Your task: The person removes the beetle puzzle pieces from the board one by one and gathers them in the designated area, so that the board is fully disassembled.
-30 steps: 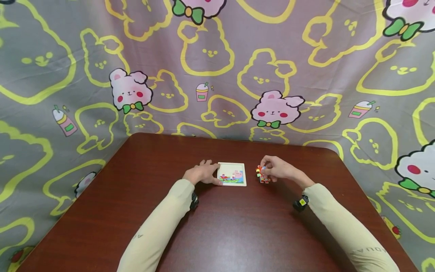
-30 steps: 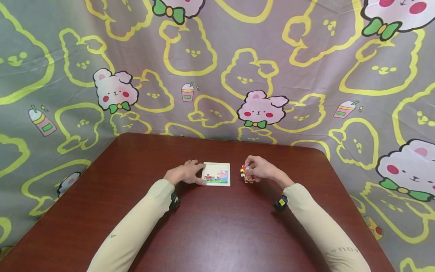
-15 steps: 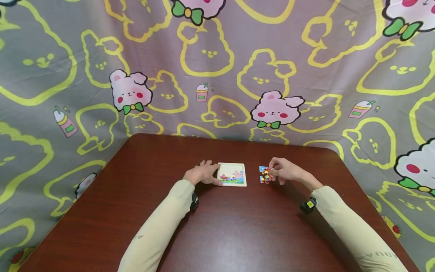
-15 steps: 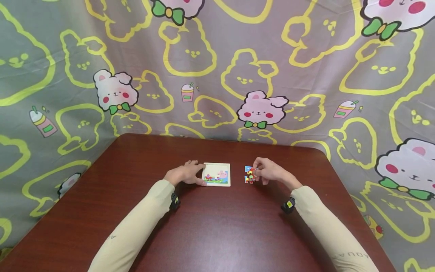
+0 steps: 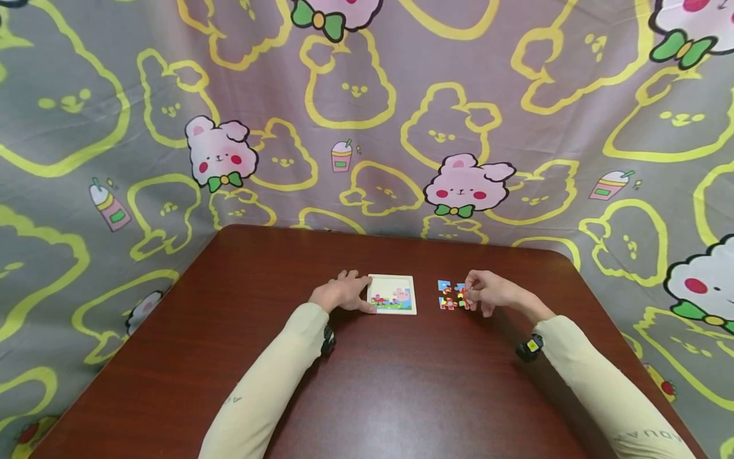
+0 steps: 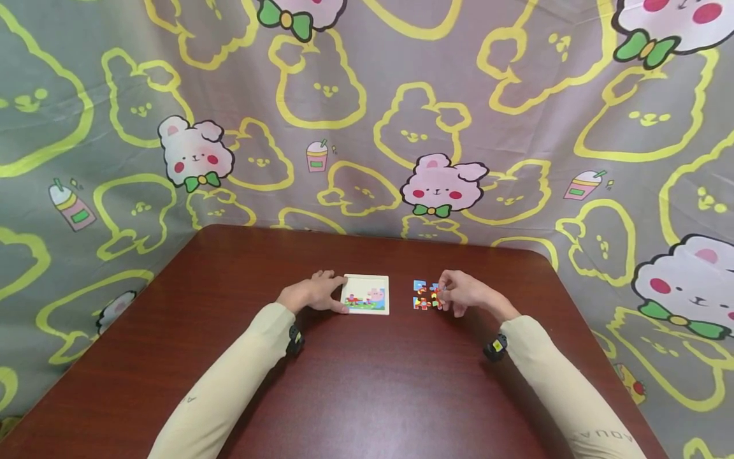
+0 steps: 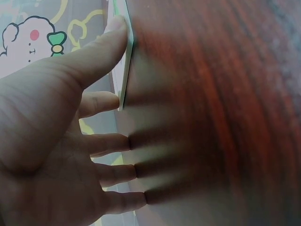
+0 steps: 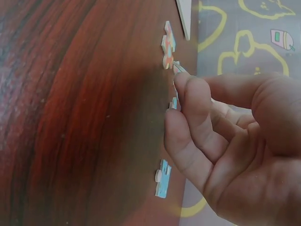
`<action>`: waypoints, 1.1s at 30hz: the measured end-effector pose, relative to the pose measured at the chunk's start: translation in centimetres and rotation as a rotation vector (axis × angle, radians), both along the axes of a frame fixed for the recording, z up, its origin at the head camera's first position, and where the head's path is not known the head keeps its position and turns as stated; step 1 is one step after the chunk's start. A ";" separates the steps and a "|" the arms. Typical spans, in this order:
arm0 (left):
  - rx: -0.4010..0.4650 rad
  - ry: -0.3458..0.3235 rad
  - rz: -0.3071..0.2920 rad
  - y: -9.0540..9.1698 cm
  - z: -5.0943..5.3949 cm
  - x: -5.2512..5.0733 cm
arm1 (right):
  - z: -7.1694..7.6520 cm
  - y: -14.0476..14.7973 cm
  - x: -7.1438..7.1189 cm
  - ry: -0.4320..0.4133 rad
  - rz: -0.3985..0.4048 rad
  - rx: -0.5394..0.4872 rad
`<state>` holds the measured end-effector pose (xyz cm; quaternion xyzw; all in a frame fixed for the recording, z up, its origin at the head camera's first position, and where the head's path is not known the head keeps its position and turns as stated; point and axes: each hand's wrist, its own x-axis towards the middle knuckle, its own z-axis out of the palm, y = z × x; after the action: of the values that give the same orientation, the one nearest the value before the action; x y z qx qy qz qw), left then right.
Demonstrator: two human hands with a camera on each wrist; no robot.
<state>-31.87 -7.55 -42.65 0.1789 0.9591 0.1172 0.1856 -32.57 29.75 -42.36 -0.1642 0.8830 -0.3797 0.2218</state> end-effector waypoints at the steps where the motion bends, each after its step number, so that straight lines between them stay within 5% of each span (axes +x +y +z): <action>1: 0.001 0.003 0.001 0.0 0.0 0.0 | 0.0 0.1 0.0 -0.005 0.004 0.003; 18: 0.007 0.001 0.003 0.1 0.1 0.0 | 0.2 0.9 -0.4 -0.111 0.009 0.068; 33: -0.002 0.002 -0.001 0.1 0.0 0.2 | -0.1 0.0 -0.4 -0.032 0.056 0.232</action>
<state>-31.71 -7.50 -42.68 0.1795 0.9592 0.1158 0.1850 -32.98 29.72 -42.48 -0.1560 0.9124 -0.2712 0.2637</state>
